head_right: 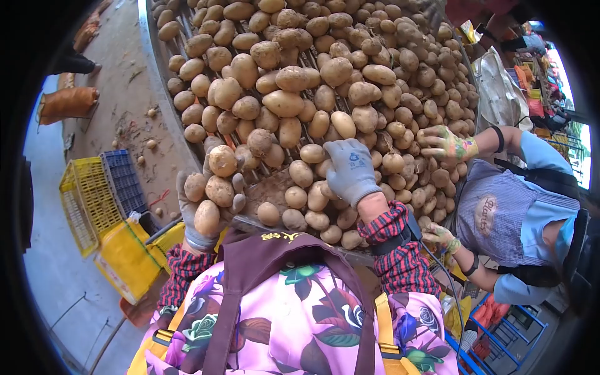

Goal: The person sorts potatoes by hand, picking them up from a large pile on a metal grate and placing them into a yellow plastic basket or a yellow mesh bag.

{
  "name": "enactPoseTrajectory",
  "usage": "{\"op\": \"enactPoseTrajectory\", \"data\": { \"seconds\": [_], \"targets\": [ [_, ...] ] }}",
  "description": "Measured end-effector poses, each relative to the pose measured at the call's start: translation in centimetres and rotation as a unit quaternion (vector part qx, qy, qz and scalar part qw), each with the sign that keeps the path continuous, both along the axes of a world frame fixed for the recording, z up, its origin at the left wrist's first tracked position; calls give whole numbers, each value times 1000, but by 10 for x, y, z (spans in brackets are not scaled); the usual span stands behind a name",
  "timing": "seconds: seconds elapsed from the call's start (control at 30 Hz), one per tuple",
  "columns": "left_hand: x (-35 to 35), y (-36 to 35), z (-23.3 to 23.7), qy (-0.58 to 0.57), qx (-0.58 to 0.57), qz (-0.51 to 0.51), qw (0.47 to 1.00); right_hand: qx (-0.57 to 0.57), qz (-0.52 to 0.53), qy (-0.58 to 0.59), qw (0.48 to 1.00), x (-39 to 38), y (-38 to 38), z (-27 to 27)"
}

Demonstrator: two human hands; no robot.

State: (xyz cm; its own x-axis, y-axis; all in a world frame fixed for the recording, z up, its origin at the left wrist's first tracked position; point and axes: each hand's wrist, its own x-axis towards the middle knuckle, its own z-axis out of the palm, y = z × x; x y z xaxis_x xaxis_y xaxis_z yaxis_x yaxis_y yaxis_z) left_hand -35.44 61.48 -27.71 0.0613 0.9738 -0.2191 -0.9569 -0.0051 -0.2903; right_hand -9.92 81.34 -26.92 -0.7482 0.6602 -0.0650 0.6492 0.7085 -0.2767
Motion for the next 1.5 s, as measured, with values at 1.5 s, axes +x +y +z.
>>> {"op": "enactPoseTrajectory", "data": {
  "seconds": [1.5],
  "targets": [
    [-43, -15, -2, 23, 4, 176, 984, 54, 295, 27, 953, -220, 61, 31]
  ]
}}
